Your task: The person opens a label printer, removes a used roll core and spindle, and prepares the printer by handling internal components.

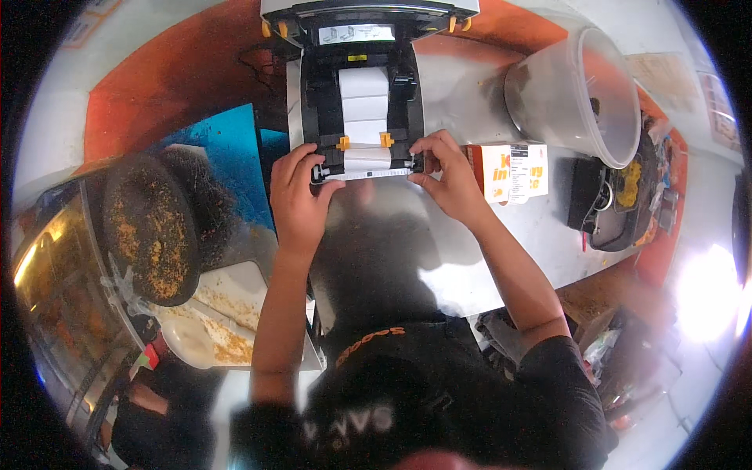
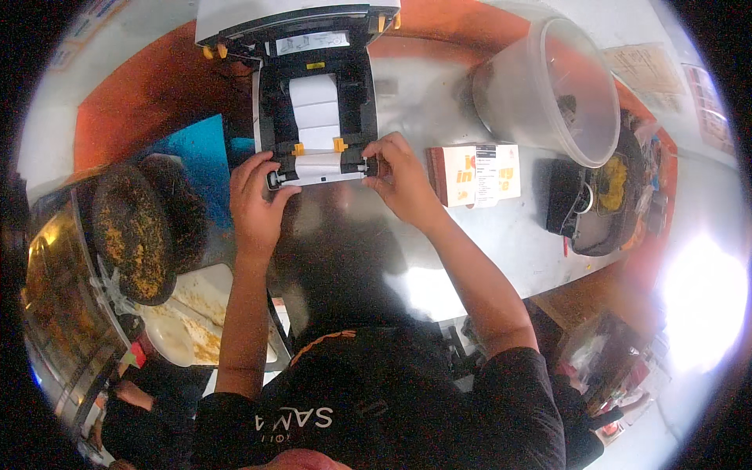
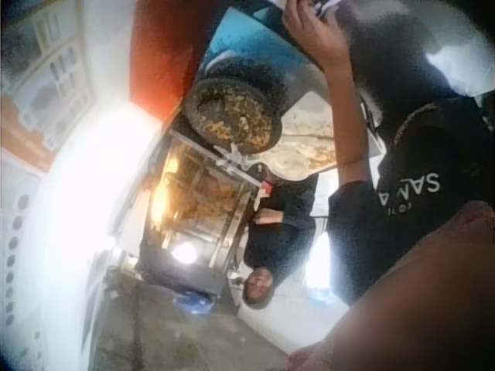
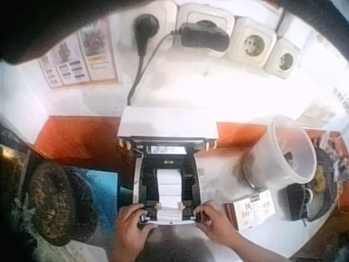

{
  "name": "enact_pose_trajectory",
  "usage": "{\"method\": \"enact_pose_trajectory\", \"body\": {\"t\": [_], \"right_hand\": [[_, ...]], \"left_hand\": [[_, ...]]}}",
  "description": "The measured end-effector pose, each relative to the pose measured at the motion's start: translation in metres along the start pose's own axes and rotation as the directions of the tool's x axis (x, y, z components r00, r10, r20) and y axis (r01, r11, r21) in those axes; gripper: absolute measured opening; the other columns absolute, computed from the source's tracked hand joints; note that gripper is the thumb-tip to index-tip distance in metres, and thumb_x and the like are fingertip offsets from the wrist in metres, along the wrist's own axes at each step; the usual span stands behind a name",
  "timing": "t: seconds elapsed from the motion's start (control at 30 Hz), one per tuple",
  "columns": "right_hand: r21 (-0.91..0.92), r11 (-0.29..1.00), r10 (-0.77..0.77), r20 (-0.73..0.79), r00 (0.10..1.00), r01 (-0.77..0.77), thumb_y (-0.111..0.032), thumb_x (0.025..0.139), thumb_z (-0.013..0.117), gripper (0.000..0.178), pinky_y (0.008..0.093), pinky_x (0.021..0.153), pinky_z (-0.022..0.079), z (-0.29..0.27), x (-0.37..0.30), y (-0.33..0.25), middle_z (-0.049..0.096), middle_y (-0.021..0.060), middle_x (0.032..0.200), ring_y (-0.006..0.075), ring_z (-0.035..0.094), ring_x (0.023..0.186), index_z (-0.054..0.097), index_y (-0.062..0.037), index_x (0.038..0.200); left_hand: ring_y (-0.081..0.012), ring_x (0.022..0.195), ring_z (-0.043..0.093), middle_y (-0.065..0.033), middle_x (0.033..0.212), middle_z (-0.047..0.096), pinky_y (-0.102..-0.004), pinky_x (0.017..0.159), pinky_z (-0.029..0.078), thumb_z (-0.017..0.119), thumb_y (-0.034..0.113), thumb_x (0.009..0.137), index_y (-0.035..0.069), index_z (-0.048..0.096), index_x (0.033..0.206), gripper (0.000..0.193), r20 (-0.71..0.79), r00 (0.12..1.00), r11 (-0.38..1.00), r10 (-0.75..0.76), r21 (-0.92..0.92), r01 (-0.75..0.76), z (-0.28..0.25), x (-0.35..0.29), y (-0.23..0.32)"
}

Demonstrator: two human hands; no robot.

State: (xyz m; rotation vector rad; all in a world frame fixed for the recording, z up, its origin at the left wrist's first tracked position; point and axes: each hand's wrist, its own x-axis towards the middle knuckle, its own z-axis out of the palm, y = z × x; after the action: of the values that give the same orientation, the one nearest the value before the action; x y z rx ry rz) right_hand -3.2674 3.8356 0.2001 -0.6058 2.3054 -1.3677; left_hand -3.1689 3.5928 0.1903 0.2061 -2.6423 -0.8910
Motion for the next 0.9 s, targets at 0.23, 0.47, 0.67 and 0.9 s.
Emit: {"method": "enact_pose_trajectory", "body": {"t": [0.23, 0.47, 0.67, 0.9], "right_hand": [[-0.019, 1.000, -0.003, 0.035, 0.999, 0.003, 0.011, 0.075, 0.077, 0.044, 0.0298, 0.074, 0.042, 0.0004, 0.0041, -0.0016, 0.044, 0.0044, 0.098, 0.0163, 0.047, 0.079, 0.058, -0.0059, 0.110], [-0.035, 0.999, 0.033, 0.042, 0.999, -0.032, 0.012, 0.074, 0.077, 0.044, 0.0301, 0.075, 0.041, -0.0016, 0.0051, -0.0007, 0.042, 0.0051, 0.098, 0.0172, 0.043, 0.079, 0.055, -0.0058, 0.108], [-0.081, 0.997, -0.001, 0.052, 0.999, 0.006, 0.011, 0.074, 0.077, 0.045, 0.0312, 0.074, 0.041, 0.0001, 0.0078, -0.0005, 0.041, 0.0057, 0.098, 0.0183, 0.042, 0.079, 0.053, -0.0062, 0.108], [-0.096, 0.995, -0.018, 0.048, 0.999, 0.022, 0.010, 0.075, 0.078, 0.045, 0.0310, 0.074, 0.042, 0.0006, 0.0062, -0.0015, 0.042, 0.0064, 0.098, 0.0188, 0.043, 0.078, 0.053, -0.0060, 0.110]], "left_hand": [[-0.0332, 0.111, 0.057, -0.0097, 0.122, 0.062, -0.0422, 0.096, 0.048, 0.090, 0.008, 0.060, 0.000, 0.064, 0.103, 0.050, 0.015, 0.999, 0.997, -0.052, -0.059, 0.052, -0.0023, 0.0013, 0.0011], [-0.0329, 0.113, 0.056, -0.0094, 0.122, 0.061, -0.0420, 0.098, 0.047, 0.090, 0.008, 0.061, 0.002, 0.063, 0.100, 0.048, 0.061, 0.994, 0.991, -0.091, -0.088, 0.097, -0.0021, 0.0055, 0.0033], [-0.0339, 0.113, 0.057, -0.0103, 0.122, 0.062, -0.0426, 0.098, 0.046, 0.090, 0.005, 0.060, 0.003, 0.062, 0.098, 0.047, 0.060, 0.994, 0.989, -0.096, -0.108, 0.102, -0.0057, 0.0065, 0.0032], [-0.0354, 0.112, 0.058, -0.0134, 0.120, 0.063, -0.0419, 0.096, 0.047, 0.089, 0.004, 0.061, 0.003, 0.057, 0.090, 0.044, 0.038, 0.997, 0.992, -0.063, -0.104, 0.067, -0.0019, 0.0002, -0.0028]]}}
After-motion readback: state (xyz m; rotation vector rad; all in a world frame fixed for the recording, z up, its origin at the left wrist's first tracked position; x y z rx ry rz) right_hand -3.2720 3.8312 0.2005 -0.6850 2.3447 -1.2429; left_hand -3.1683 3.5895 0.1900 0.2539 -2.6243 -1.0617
